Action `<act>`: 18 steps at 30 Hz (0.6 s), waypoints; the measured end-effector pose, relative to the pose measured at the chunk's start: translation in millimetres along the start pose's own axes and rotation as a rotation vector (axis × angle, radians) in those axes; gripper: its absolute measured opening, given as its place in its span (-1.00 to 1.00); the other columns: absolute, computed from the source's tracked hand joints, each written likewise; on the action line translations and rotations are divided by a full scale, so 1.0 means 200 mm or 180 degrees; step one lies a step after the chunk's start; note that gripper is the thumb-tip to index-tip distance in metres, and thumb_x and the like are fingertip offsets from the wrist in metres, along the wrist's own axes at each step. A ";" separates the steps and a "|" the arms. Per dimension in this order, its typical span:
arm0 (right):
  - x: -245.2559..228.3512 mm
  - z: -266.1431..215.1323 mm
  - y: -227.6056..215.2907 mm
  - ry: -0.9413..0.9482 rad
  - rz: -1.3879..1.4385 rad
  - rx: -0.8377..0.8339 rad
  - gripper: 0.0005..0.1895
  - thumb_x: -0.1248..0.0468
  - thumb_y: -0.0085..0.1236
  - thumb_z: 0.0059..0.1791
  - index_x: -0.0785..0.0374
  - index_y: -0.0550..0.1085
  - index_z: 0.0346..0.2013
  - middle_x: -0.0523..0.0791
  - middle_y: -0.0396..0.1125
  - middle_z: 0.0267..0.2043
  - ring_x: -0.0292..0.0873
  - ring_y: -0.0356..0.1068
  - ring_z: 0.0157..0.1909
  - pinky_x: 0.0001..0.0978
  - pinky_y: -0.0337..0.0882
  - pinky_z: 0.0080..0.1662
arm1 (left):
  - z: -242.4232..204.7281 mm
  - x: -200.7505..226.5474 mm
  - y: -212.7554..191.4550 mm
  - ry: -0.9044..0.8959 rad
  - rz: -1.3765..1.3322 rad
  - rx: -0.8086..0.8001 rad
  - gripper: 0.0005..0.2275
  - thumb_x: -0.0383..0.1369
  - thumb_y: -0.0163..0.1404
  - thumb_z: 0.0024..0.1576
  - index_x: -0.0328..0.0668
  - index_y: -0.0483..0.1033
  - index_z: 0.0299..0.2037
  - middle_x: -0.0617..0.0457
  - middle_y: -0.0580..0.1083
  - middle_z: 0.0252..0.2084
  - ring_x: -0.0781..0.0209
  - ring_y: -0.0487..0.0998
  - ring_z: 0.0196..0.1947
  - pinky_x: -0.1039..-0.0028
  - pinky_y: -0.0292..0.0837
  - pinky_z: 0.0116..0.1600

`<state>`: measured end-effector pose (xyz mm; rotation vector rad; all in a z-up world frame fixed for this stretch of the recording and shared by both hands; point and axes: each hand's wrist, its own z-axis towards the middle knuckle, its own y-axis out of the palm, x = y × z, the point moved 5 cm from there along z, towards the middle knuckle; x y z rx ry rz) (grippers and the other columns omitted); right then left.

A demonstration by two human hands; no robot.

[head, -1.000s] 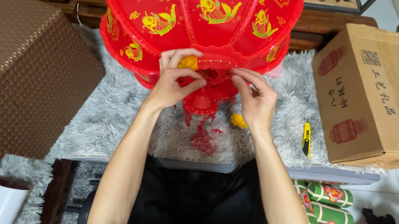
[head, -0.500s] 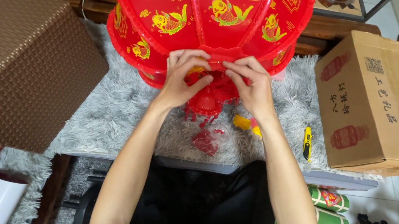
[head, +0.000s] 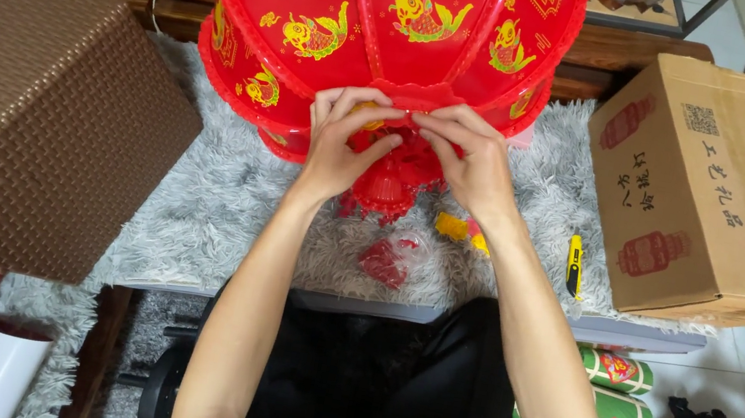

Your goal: Assembling a traditional red lantern by attaching small decorative pieces to the bottom.

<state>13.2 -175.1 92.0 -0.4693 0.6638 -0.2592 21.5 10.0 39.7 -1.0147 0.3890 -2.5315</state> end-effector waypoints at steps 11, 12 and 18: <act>0.05 0.02 0.00 0.0104 -0.0104 -0.0145 -0.84 0.45 0.30 -0.01 0.19 0.64 -0.16 -0.07 0.50 -0.22 0.01 0.51 -0.14 -0.14 0.50 -0.06 | -0.01 0.00 0.00 -0.0008 0.0044 0.0094 -0.78 -0.33 0.23 0.18 0.22 0.63 0.02 0.31 0.45 0.05 0.20 0.24 0.13 0.35 0.07 0.25; 0.03 0.03 0.00 0.0171 -0.0138 -0.0153 -0.82 0.43 0.33 -0.02 0.17 0.63 -0.15 -0.09 0.48 -0.31 -0.04 0.50 -0.23 -0.19 0.51 -0.13 | -0.01 0.00 0.01 -0.0001 0.0047 0.0094 -0.77 -0.33 0.23 0.18 0.22 0.63 0.02 0.31 0.44 0.05 0.19 0.24 0.12 0.36 0.06 0.25; -0.01 0.05 0.00 -0.0018 -0.0917 -0.0483 -0.85 0.42 0.27 0.01 0.14 0.60 -0.16 -0.10 0.50 -0.29 0.01 0.53 -0.18 -0.17 0.52 -0.14 | -0.01 0.01 0.00 -0.0049 0.0058 0.0040 -0.77 -0.32 0.24 0.17 0.23 0.62 0.02 0.30 0.44 0.05 0.19 0.23 0.12 0.35 0.06 0.25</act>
